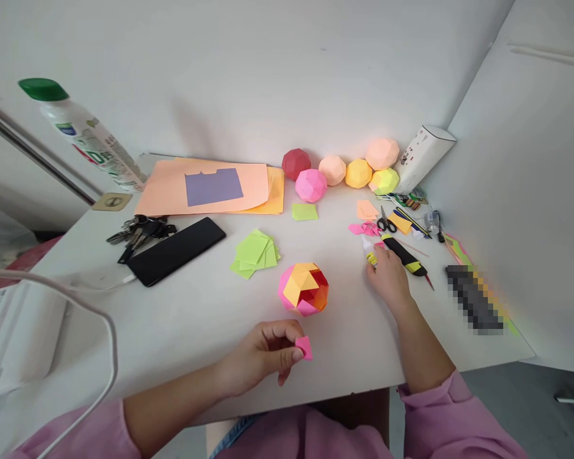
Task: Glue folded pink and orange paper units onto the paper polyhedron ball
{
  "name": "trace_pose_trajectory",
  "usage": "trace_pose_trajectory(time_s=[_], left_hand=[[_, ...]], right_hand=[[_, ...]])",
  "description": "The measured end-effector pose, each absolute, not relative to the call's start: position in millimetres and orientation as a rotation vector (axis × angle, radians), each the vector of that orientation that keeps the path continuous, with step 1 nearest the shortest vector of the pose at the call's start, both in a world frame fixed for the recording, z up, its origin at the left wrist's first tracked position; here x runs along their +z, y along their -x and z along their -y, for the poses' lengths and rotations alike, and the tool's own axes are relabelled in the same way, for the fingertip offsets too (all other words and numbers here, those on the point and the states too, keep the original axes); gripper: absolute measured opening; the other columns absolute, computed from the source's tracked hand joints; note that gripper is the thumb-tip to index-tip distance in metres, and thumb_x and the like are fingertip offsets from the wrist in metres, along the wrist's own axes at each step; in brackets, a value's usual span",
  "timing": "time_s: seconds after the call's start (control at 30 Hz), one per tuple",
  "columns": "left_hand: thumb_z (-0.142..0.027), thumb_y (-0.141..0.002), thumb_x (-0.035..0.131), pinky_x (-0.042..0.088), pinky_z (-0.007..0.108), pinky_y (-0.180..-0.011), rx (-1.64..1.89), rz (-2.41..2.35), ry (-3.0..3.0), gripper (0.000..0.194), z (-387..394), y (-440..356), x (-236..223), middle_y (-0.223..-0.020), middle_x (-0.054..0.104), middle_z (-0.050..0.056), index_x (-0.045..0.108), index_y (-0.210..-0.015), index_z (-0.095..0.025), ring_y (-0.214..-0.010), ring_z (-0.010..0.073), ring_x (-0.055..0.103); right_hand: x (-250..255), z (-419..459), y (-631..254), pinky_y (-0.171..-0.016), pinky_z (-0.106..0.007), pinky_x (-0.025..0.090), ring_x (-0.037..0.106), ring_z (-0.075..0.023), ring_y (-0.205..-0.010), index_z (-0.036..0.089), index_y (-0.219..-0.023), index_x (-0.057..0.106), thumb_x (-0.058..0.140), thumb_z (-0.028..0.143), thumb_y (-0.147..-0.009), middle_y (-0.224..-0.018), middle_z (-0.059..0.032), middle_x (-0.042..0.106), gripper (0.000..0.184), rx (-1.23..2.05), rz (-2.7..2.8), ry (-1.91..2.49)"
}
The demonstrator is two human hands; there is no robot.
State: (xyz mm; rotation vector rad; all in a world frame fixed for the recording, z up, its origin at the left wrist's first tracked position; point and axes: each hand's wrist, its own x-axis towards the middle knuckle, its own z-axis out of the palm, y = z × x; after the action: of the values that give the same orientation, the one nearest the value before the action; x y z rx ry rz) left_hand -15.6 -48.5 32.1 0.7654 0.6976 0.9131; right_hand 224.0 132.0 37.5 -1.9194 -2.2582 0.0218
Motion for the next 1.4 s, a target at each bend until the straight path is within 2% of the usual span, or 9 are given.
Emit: trace_pose_trajectory(time_s=[0.13,0.23,0.33,0.43,0.5,0.57,0.9,1.13,1.4], left_hand=[[-0.040,-0.076,0.075,0.043,0.019,-0.047,0.911,-0.725,-0.785,0.028,46.8,15.7,35.3,-0.072,0.052,-0.002,0.068,-0.073,-0.013,-0.048,0.0040,0.049],[-0.043,-0.075,0.075,0.041,0.019,-0.046,0.884,-0.733,-0.791,0.031,46.6,15.4,35.6,-0.074,0.053,-0.002,0.068,-0.074,-0.013,-0.049,0.0041,0.049],[-0.045,-0.073,0.075,0.041,0.020,-0.046,0.863,-0.744,-0.791,0.034,47.3,14.6,33.0,-0.074,0.055,-0.001,0.068,-0.074,-0.012,-0.047,0.0042,0.050],[-0.047,-0.073,0.075,0.043,0.021,-0.046,0.840,-0.765,-0.753,0.036,47.9,13.3,29.8,-0.064,0.055,-0.002,0.066,-0.071,-0.012,-0.043,0.0057,0.049],[-0.048,-0.073,0.074,0.044,0.022,-0.047,0.819,-0.772,-0.735,0.037,47.9,12.3,28.8,-0.056,0.054,-0.003,0.065,-0.070,-0.012,-0.042,0.0069,0.049],[-0.047,-0.073,0.074,0.045,0.023,-0.049,0.805,-0.775,-0.735,0.037,47.6,11.5,28.6,-0.055,0.055,-0.002,0.066,-0.070,-0.012,-0.043,0.0076,0.051],[-0.044,-0.072,0.076,0.045,0.023,-0.052,0.817,-0.799,-0.755,0.033,47.2,9.5,29.9,-0.072,0.063,0.001,0.067,-0.073,-0.013,-0.051,0.0078,0.052],[-0.046,-0.070,0.077,0.045,0.022,-0.054,0.815,-0.807,-0.746,0.035,47.2,8.0,32.4,-0.071,0.060,0.000,0.066,-0.071,-0.013,-0.057,0.0086,0.050],[-0.046,-0.071,0.076,0.044,0.022,-0.054,0.811,-0.802,-0.777,0.034,47.7,7.7,31.2,-0.073,0.059,0.000,0.066,-0.071,-0.013,-0.058,0.0086,0.049]], right_hand=[[42.3,-132.8,-223.3,-0.086,-0.042,0.047,0.058,-0.0270,-0.098,0.014,-0.105,0.059,0.060,0.021,-0.074,-0.102,-0.0121,0.062,0.032,0.195,1.776,1.561],[57.9,-122.1,-219.6,-0.067,-0.033,0.050,0.059,-0.0174,-0.075,0.019,-0.101,0.058,0.068,0.032,-0.072,-0.091,-0.0038,0.061,0.034,0.544,1.391,1.200],[76.6,-102.6,-214.0,-0.046,-0.024,0.041,0.048,-0.0108,-0.054,0.021,-0.093,0.059,0.070,0.042,-0.072,-0.070,0.0027,0.053,0.031,0.899,1.272,0.863],[86.5,-79.6,-207.0,-0.040,-0.024,0.039,0.049,-0.0110,-0.051,0.022,-0.087,0.058,0.064,0.059,-0.075,-0.075,0.0003,0.054,0.039,1.140,1.321,0.676],[85.5,-65.4,-201.6,-0.037,-0.024,0.039,0.048,-0.0096,-0.047,0.023,-0.089,0.056,0.061,0.061,-0.077,-0.082,-0.0016,0.057,0.040,1.290,1.417,0.617],[79.9,-53.9,-195.9,-0.036,-0.023,0.037,0.045,-0.0088,-0.044,0.023,-0.091,0.053,0.060,0.058,-0.080,-0.081,-0.0020,0.060,0.037,1.410,1.520,0.574],[59.0,-39.3,-181.8,-0.040,-0.019,0.030,0.044,-0.0096,-0.053,0.023,-0.088,0.048,0.065,0.049,-0.082,-0.083,-0.0025,0.061,0.031,1.629,1.511,0.519],[60.7,-38.8,-179.7,-0.045,-0.022,0.034,0.055,-0.0153,-0.067,0.023,-0.083,0.046,0.070,0.053,-0.077,-0.081,-0.0032,0.060,0.039,1.596,1.581,0.535],[61.4,-37.9,-179.5,-0.046,-0.022,0.034,0.055,-0.0142,-0.064,0.023,-0.082,0.044,0.071,0.053,-0.075,-0.077,-0.0009,0.058,0.041,1.644,1.558,0.537]])
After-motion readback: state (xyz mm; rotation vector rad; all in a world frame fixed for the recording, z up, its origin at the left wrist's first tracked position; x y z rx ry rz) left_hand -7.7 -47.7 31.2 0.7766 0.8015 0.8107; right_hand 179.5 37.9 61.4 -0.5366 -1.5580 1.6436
